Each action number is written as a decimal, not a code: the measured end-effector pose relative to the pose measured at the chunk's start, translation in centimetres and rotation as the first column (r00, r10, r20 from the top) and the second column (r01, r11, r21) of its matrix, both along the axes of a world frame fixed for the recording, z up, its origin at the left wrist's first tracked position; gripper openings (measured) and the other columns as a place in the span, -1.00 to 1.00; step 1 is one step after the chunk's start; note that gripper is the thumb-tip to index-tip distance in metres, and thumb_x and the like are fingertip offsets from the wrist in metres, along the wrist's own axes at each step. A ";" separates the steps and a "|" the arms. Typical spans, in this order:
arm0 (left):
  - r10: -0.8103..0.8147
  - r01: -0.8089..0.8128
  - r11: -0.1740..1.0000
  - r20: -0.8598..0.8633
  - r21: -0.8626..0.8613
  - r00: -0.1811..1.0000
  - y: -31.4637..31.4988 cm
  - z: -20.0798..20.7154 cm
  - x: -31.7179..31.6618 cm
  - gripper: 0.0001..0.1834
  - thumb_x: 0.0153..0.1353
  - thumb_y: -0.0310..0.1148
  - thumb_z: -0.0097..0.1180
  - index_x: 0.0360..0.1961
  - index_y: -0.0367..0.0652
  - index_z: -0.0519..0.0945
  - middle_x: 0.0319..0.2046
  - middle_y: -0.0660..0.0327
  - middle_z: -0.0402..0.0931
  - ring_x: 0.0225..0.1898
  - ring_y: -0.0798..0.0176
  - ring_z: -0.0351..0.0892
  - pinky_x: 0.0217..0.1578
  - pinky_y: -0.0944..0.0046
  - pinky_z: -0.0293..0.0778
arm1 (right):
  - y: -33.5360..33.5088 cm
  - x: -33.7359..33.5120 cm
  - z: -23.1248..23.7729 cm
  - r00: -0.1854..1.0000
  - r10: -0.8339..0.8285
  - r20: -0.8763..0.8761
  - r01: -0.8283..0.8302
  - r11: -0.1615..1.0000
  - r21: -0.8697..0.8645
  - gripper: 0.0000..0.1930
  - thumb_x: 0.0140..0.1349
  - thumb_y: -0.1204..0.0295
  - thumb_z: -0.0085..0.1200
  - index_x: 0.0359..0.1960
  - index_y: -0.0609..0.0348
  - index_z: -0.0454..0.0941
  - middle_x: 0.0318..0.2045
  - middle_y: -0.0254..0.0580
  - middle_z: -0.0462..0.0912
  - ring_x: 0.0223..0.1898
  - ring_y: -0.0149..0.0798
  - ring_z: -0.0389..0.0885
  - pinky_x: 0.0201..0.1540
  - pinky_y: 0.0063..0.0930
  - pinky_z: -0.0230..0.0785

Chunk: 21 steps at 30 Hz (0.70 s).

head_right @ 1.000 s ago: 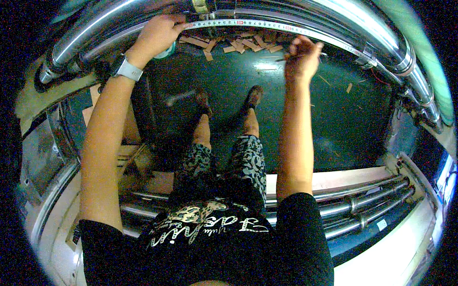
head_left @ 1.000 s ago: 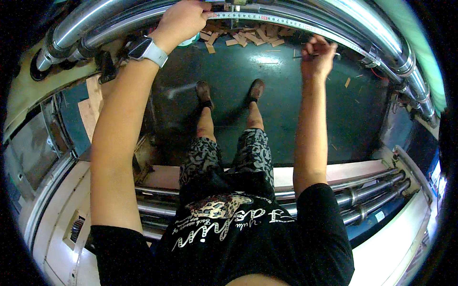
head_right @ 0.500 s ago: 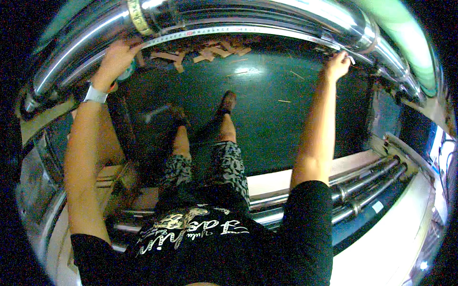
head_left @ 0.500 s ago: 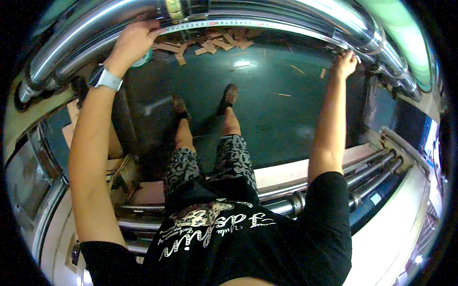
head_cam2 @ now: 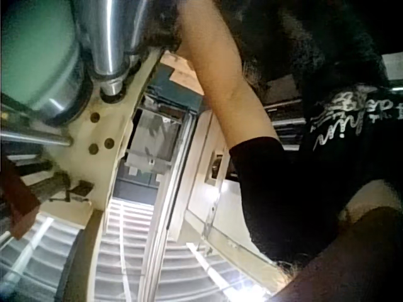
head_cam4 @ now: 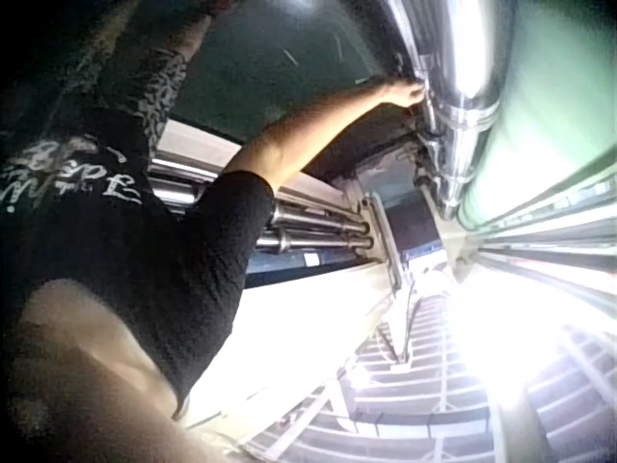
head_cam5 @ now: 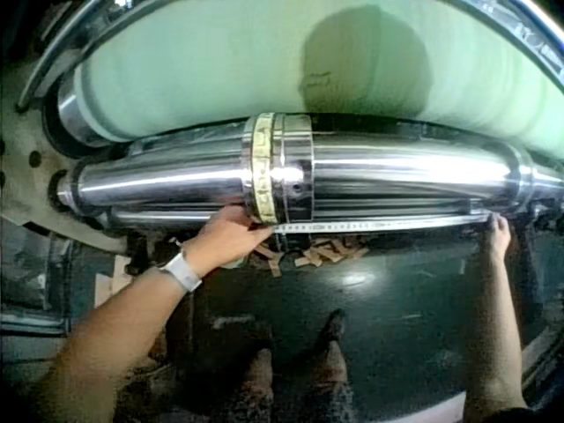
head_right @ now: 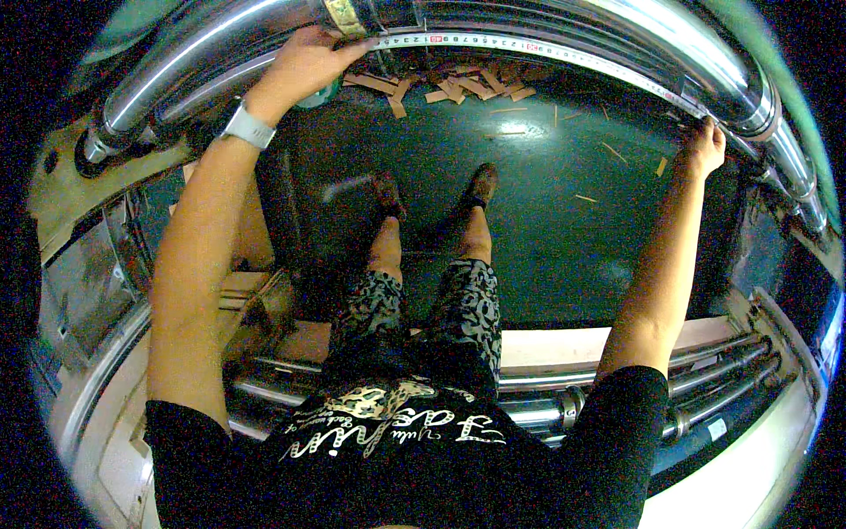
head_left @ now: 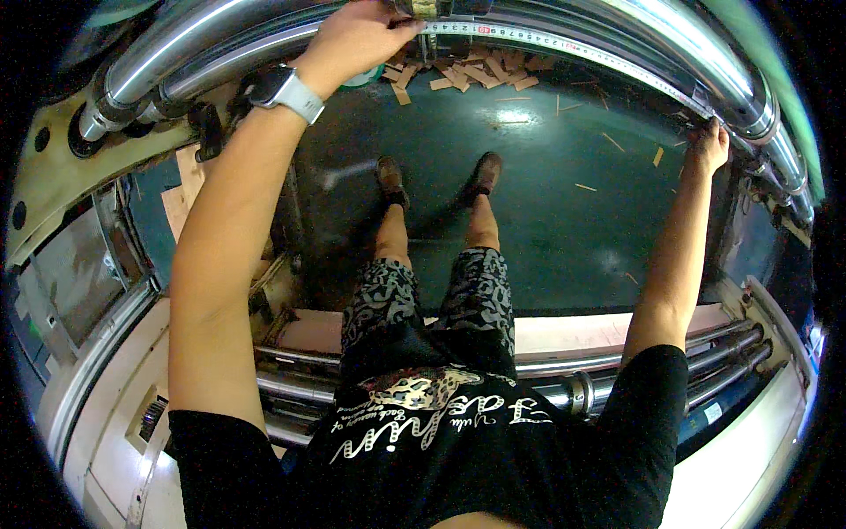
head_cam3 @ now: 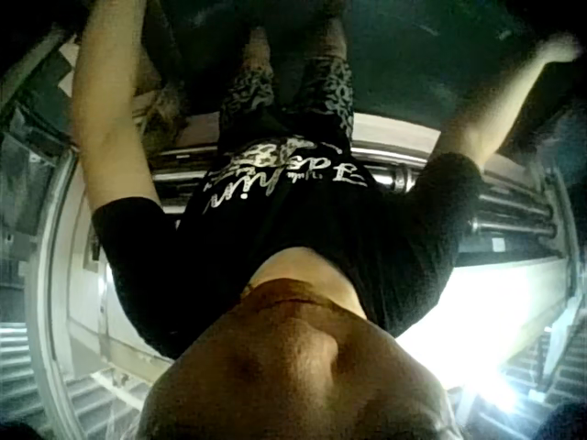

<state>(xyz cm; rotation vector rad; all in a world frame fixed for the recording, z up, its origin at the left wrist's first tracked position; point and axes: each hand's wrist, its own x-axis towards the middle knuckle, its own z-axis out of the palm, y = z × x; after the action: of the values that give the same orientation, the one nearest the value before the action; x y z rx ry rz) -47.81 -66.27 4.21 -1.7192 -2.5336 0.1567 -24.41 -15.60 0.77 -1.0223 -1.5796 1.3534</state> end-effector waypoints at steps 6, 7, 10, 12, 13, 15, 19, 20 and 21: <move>0.392 -0.508 0.861 0.666 -0.023 0.634 3.7 5.0 1.7 -0.59 0.09 -0.10 -0.09 -0.10 -0.11 0.45 -0.18 0.08 0.44 -0.14 0.04 0.41 -0.15 0.17 0.33 | 2.1 1.3 -1.3 0.998 0.056 -0.002 -0.056 0.998 -0.019 -0.87 0.13 0.43 -0.02 -0.40 0.26 0.38 -0.52 -0.21 0.50 -0.56 -0.34 0.46 -0.60 -0.53 0.30; 0.439 -0.542 0.833 0.730 -0.112 0.524 4.0 6.5 2.0 -0.58 0.08 -0.15 -0.06 -0.06 -0.14 0.42 -0.08 0.05 0.41 -0.06 0.02 0.37 -0.11 0.19 0.30 | 1.8 1.0 -1.0 0.997 0.067 -0.031 -0.068 0.997 -0.027 -0.87 0.13 0.44 -0.03 -0.39 0.27 0.38 -0.51 -0.18 0.50 -0.54 -0.32 0.48 -0.58 -0.52 0.32; 0.335 -0.446 0.894 0.722 -0.042 0.605 3.5 5.3 1.2 -0.58 0.08 -0.15 -0.06 -0.06 -0.13 0.42 -0.09 0.05 0.41 -0.10 0.02 0.39 -0.12 0.20 0.31 | 0.0 0.1 0.3 0.996 0.044 -0.074 -0.048 0.997 -0.063 -0.87 0.13 0.43 -0.01 -0.42 0.24 0.39 -0.54 -0.24 0.48 -0.58 -0.37 0.43 -0.58 -0.55 0.27; 0.343 -0.457 0.888 0.719 -0.039 0.605 3.3 4.9 1.1 -0.58 0.07 -0.15 -0.06 -0.07 -0.13 0.42 -0.09 0.05 0.41 -0.10 0.02 0.39 -0.12 0.20 0.31 | 0.1 -0.1 0.5 0.997 0.037 -0.069 -0.041 0.997 -0.059 -0.88 0.13 0.42 0.00 -0.45 0.20 0.40 -0.56 -0.28 0.47 -0.61 -0.42 0.38 -0.60 -0.59 0.21; 0.343 -0.460 0.887 0.719 -0.036 0.605 3.4 4.9 1.1 -0.58 0.07 -0.15 -0.06 -0.07 -0.13 0.42 -0.10 0.06 0.41 -0.10 0.02 0.38 -0.12 0.20 0.30 | 0.1 -0.1 0.5 0.998 0.039 -0.053 -0.042 0.998 -0.053 -0.88 0.13 0.42 0.00 -0.46 0.19 0.40 -0.57 -0.30 0.46 -0.61 -0.42 0.37 -0.60 -0.60 0.20; 0.358 -0.492 0.870 0.734 -0.037 0.577 3.6 4.9 1.2 -0.59 0.06 -0.15 -0.05 -0.09 -0.14 0.43 -0.12 0.06 0.43 -0.11 0.03 0.40 -0.14 0.21 0.31 | 0.1 0.0 0.7 0.999 0.043 -0.019 -0.044 0.998 -0.041 -0.89 0.13 0.42 0.00 -0.47 0.17 0.39 -0.59 -0.32 0.45 -0.61 -0.44 0.37 -0.61 -0.61 0.18; 0.355 -0.517 0.856 0.747 -0.019 0.562 3.2 5.1 1.5 -0.61 0.04 -0.15 -0.02 -0.15 -0.14 0.47 -0.19 0.04 0.47 -0.17 0.01 0.44 -0.19 0.22 0.35 | -0.8 -0.4 1.4 0.998 0.042 -0.043 -0.044 0.997 -0.061 -0.88 0.12 0.42 0.00 -0.50 0.16 0.38 -0.61 -0.34 0.44 -0.61 -0.44 0.37 -0.61 -0.63 0.19; 0.369 -0.525 0.851 0.733 -0.019 0.572 3.4 5.4 1.6 -0.61 0.03 -0.14 -0.01 -0.16 -0.13 0.47 -0.21 0.03 0.47 -0.19 0.00 0.44 -0.20 0.22 0.35 | 0.5 0.2 0.7 0.997 0.065 -0.037 -0.067 0.997 -0.040 -0.88 0.12 0.42 0.00 -0.50 0.16 0.38 -0.61 -0.34 0.44 -0.61 -0.44 0.37 -0.61 -0.63 0.19; 0.383 -0.534 0.845 0.718 -0.019 0.581 3.6 5.8 1.7 -0.61 0.02 -0.14 -0.01 -0.17 -0.12 0.48 -0.22 0.02 0.47 -0.20 -0.01 0.45 -0.22 0.21 0.36 | 1.6 0.7 0.0 0.996 0.089 -0.031 -0.089 0.996 -0.019 -0.88 0.12 0.42 0.00 -0.50 0.16 0.38 -0.61 -0.34 0.43 -0.61 -0.44 0.37 -0.61 -0.63 0.20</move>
<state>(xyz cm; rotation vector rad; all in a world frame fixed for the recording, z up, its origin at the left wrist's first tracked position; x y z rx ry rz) -46.07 -62.72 10.00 -1.1014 -3.3270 -0.8885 -23.72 -13.96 0.79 -0.9490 -1.6086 1.4412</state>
